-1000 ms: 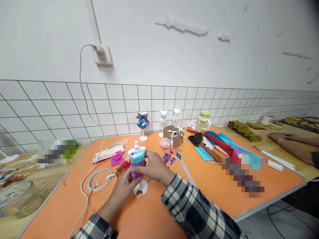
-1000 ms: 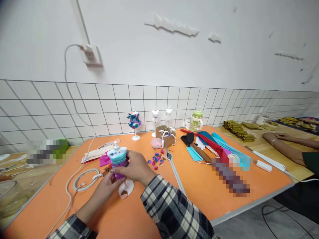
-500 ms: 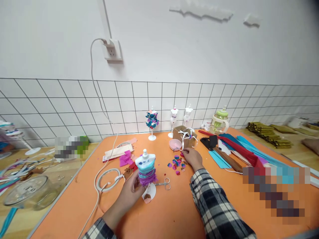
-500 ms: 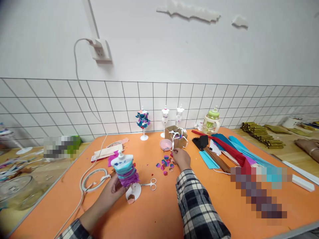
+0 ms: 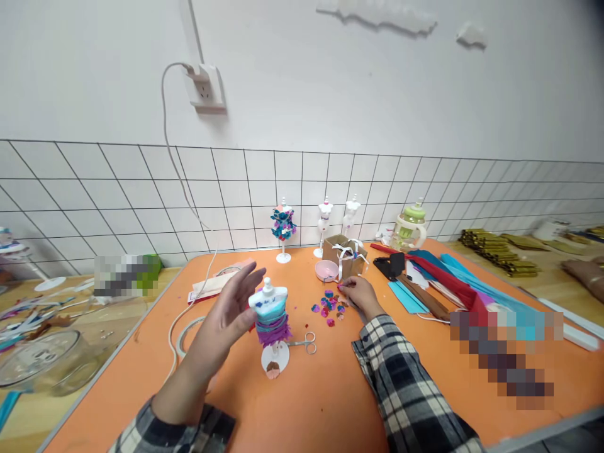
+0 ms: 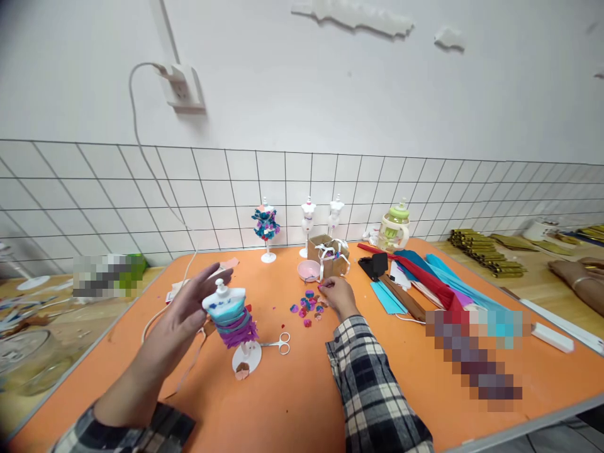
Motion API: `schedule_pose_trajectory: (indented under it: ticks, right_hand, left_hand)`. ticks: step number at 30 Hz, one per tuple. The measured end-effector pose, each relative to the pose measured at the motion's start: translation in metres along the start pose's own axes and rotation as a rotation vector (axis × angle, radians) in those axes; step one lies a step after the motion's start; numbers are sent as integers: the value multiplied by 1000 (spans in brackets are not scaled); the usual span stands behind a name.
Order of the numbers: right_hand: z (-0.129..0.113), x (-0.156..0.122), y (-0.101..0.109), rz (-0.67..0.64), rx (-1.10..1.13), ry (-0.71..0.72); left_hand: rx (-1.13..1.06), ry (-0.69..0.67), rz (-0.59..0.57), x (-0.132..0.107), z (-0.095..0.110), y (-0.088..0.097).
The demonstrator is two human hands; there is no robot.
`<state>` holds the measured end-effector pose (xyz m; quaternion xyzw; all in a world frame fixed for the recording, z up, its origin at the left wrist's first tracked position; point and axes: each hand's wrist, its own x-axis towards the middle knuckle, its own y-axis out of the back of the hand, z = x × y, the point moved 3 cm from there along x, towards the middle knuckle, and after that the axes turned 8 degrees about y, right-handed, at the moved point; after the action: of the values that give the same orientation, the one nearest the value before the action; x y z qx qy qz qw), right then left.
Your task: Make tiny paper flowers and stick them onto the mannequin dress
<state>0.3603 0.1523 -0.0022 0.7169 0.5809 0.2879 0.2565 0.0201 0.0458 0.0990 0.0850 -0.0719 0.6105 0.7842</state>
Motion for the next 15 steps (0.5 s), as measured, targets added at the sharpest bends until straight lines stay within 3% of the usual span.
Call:
schedule_pose_trajectory:
  ticks: [4,7,10,12,15]
  right_hand:
    - [-59,-20,34,9,145,168]
    - [-123,-58,54,-65,282,361]
    - [-180,-101,60,-202,632,599]
    - [-201,-117,58,-225,705,653]
    - [-210,-118,47,-204,667,613]
  left_hand:
    - [257,121,-137,13,36,0]
    - [328,164,-213,15,42,-2]
    - [340,199,-166,18,41,-6]
    - [303,204,-98,19,39,-9]
    - [153,225,-85,22,30,-17]
